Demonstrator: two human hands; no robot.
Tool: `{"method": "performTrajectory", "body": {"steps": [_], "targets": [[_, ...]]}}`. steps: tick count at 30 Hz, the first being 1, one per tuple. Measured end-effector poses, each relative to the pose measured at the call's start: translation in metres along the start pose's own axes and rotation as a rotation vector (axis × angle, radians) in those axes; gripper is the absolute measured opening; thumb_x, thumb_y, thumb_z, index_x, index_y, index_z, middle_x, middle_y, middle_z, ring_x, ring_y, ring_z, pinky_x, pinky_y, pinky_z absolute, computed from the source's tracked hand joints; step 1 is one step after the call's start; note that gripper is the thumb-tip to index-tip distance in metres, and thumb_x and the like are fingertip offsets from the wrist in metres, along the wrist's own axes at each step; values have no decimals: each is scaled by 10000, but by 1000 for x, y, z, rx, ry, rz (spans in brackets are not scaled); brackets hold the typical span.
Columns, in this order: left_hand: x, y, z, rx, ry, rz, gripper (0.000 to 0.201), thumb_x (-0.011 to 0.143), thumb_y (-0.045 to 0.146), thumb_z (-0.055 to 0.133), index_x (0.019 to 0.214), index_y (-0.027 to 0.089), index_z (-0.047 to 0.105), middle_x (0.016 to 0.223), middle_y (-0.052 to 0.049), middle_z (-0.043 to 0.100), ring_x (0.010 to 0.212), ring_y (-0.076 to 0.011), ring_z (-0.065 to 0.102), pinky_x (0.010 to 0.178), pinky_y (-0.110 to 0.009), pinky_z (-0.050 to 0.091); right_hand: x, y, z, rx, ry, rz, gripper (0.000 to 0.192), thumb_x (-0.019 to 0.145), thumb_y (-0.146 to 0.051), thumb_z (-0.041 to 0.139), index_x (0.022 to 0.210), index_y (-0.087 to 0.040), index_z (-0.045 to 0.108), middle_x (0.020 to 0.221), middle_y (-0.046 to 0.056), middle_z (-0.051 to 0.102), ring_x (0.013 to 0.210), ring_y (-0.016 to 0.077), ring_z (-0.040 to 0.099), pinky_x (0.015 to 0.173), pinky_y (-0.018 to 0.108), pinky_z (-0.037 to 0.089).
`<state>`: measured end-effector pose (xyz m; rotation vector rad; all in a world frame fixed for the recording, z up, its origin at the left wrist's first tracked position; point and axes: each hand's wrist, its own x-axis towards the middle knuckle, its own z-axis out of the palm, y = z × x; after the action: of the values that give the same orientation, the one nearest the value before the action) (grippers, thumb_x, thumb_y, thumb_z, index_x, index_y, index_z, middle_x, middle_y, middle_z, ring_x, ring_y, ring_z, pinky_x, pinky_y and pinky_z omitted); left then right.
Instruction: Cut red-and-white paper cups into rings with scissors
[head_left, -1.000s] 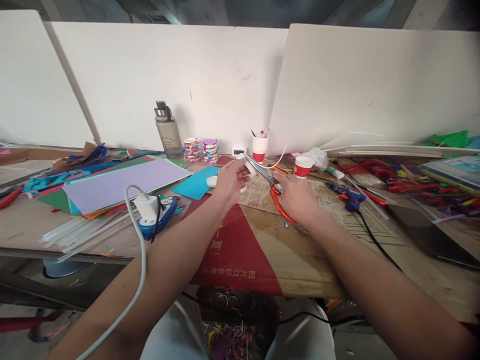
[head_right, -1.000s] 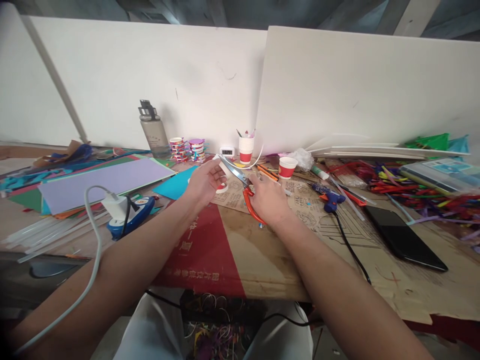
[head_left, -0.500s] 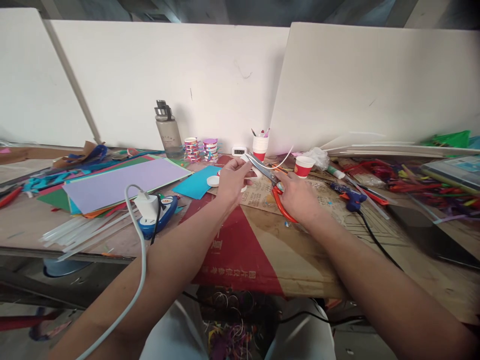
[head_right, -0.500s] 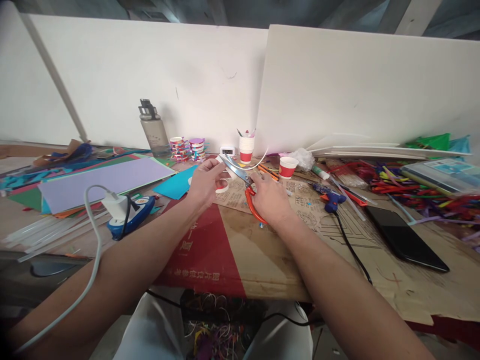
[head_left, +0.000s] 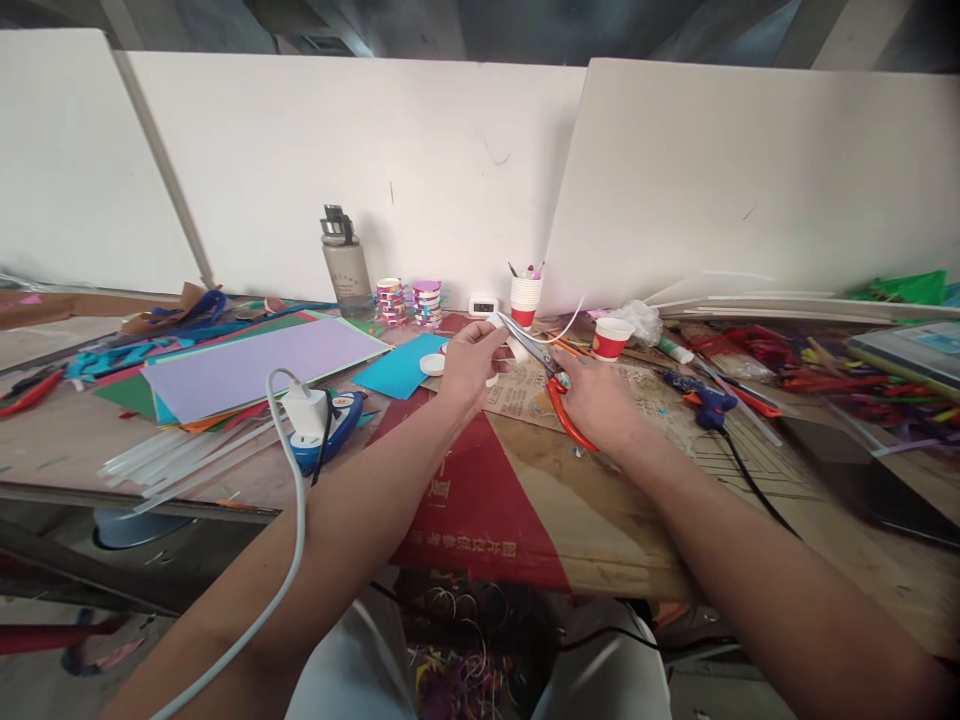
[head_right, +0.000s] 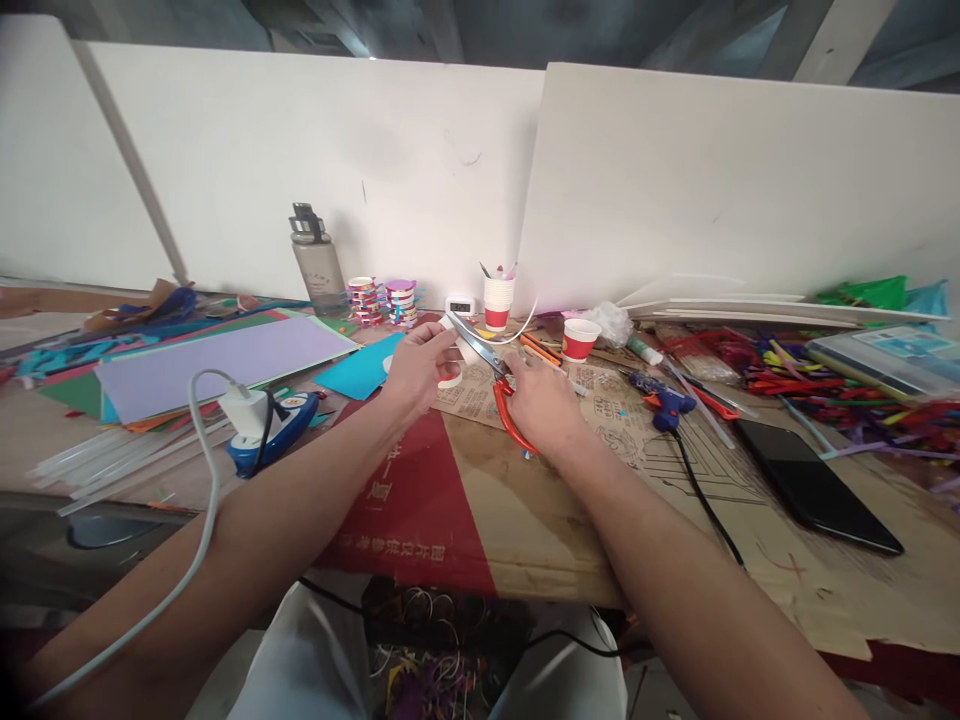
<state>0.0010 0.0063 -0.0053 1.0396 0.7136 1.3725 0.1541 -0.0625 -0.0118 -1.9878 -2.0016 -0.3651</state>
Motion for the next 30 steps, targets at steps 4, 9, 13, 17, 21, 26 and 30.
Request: {"method": "performTrajectory", "body": {"steps": [4, 9, 13, 17, 21, 26, 30], "targets": [[0, -4, -1, 18, 0, 29, 457, 563, 416, 879, 661, 183, 499, 622, 38, 550, 584, -97, 601, 467, -177, 428, 0, 0, 0, -35, -9, 19, 422, 968, -250, 454, 1365, -180, 578, 1195, 151, 676, 1020, 291, 660, 822, 358, 483], [-1, -8, -1, 49, -27, 19, 459, 533, 451, 874, 636, 175, 522, 613, 28, 563, 585, -108, 594, 482, -202, 469, 0, -2, 0, -27, -51, 46, 435, 977, -286, 466, 1394, -202, 555, 1238, 152, 650, 1039, 297, 658, 832, 372, 495], [-1, -7, -2, 32, -19, 0, 468, 504, 441, 881, 626, 173, 517, 614, 33, 561, 560, -98, 583, 475, -204, 464, 2, -1, 4, 16, -42, 31, 437, 970, -247, 470, 1396, -203, 560, 1332, 147, 629, 1120, 302, 643, 892, 378, 494], [-1, -7, -3, 14, -19, -32, 476, 493, 439, 890, 629, 175, 518, 594, 37, 558, 544, -100, 581, 476, -210, 462, 3, 0, 7, 32, -61, 29, 435, 974, -223, 447, 1392, -201, 568, 1363, 145, 623, 1130, 303, 649, 920, 388, 493], [0, -7, -3, 13, -17, -55, 475, 493, 443, 892, 640, 176, 528, 585, 29, 579, 538, -102, 583, 480, -209, 462, 4, 0, 10, 36, -88, 40, 418, 981, -225, 434, 1372, -199, 580, 1355, 142, 633, 1128, 296, 654, 931, 387, 493], [1, -8, -4, -10, -11, -94, 455, 478, 420, 890, 625, 175, 535, 590, 16, 603, 539, -102, 586, 481, -208, 466, 4, 1, 10, 45, -115, 40, 399, 978, -210, 440, 1349, -187, 584, 1350, 151, 633, 1178, 289, 630, 954, 372, 482], [1, -7, -4, -11, -4, -114, 438, 469, 398, 890, 605, 173, 539, 575, 14, 599, 544, -104, 581, 475, -206, 457, 4, 1, 10, 72, -138, 43, 394, 964, -169, 428, 1325, -177, 585, 1332, 153, 641, 1160, 283, 640, 924, 359, 489]]}}
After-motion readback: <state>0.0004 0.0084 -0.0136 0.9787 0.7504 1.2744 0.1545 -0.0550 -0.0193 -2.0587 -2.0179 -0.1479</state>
